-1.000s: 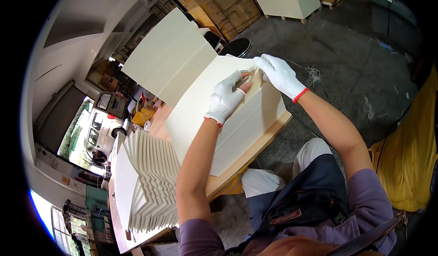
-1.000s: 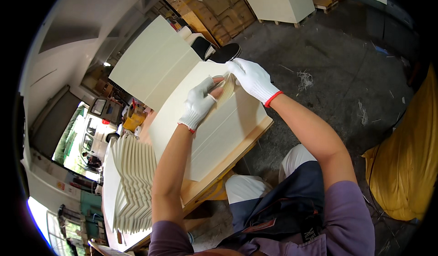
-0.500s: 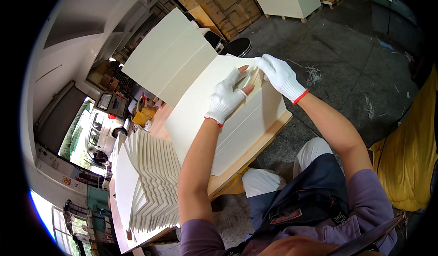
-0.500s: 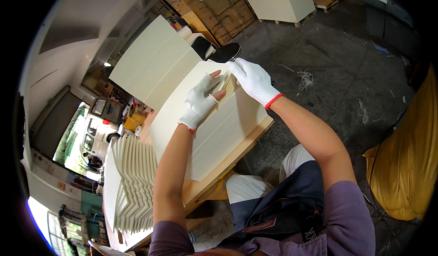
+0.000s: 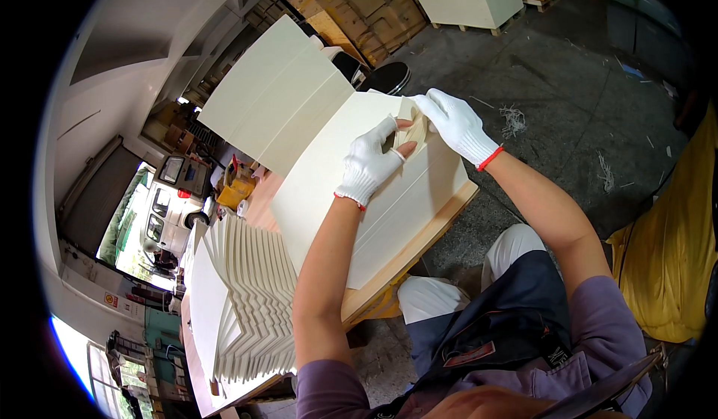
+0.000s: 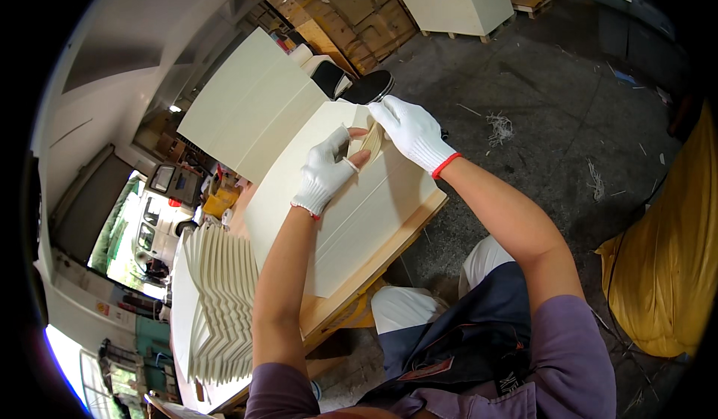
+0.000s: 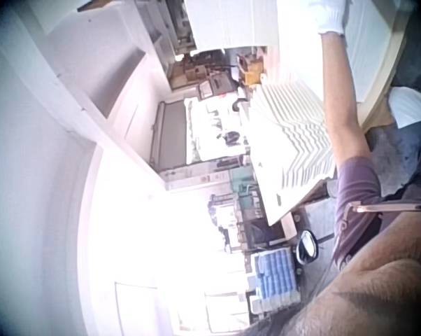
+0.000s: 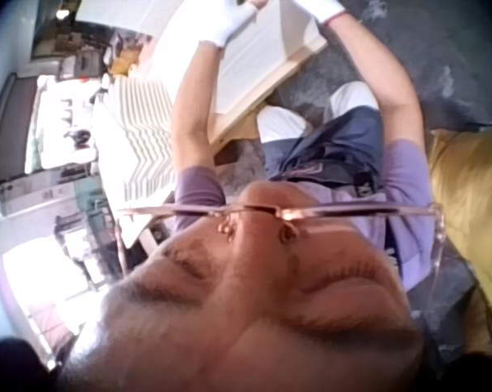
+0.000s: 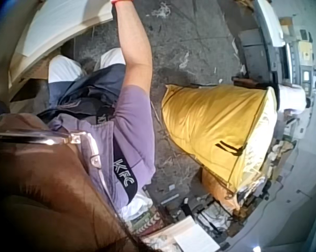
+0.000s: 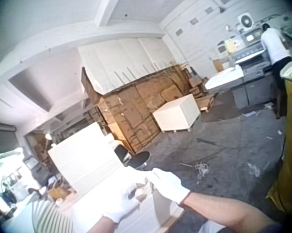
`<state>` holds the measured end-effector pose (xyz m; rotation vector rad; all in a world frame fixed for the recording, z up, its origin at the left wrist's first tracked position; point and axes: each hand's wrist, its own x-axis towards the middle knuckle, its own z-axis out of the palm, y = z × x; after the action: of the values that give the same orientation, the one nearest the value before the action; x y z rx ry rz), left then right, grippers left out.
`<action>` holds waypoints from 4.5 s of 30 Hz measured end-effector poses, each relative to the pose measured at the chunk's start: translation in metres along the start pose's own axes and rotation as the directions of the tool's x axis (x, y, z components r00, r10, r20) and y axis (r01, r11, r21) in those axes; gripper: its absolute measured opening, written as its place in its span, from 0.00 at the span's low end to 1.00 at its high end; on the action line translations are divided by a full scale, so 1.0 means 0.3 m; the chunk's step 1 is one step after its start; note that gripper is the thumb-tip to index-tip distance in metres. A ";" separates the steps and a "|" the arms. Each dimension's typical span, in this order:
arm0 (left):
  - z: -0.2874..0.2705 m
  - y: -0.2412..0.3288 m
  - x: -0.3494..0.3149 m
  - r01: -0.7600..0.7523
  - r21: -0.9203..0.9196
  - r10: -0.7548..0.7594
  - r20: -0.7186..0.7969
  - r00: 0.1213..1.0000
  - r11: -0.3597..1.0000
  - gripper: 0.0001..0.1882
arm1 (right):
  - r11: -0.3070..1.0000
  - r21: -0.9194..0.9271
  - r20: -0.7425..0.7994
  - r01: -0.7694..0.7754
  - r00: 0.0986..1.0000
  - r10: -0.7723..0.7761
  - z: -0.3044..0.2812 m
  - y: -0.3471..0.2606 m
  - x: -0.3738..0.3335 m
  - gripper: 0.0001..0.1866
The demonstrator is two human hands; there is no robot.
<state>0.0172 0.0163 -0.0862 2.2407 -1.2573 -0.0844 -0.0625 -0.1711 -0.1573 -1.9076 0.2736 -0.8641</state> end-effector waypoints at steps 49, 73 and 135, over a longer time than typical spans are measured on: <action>0.028 0.014 -0.052 -0.291 0.318 0.352 -0.152 0.924 0.902 0.25 | 0.979 -0.194 -0.045 -0.059 0.998 0.051 -0.110 0.003 -0.005 0.31; 0.007 -0.005 -0.012 -0.020 -0.078 0.019 -0.014 1.000 0.997 0.22 | 0.999 0.030 0.046 0.024 0.999 -0.025 -0.013 -0.011 0.002 0.31; 0.025 -0.005 -0.008 -0.052 0.068 0.055 -0.040 0.998 0.996 0.19 | 0.999 -0.047 -0.016 -0.004 1.000 0.003 0.012 0.029 -0.008 0.29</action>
<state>0.0146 0.0155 -0.0937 2.2517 -1.3146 0.0246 -0.0602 -0.1716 -0.1667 -1.9436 0.3091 -0.8781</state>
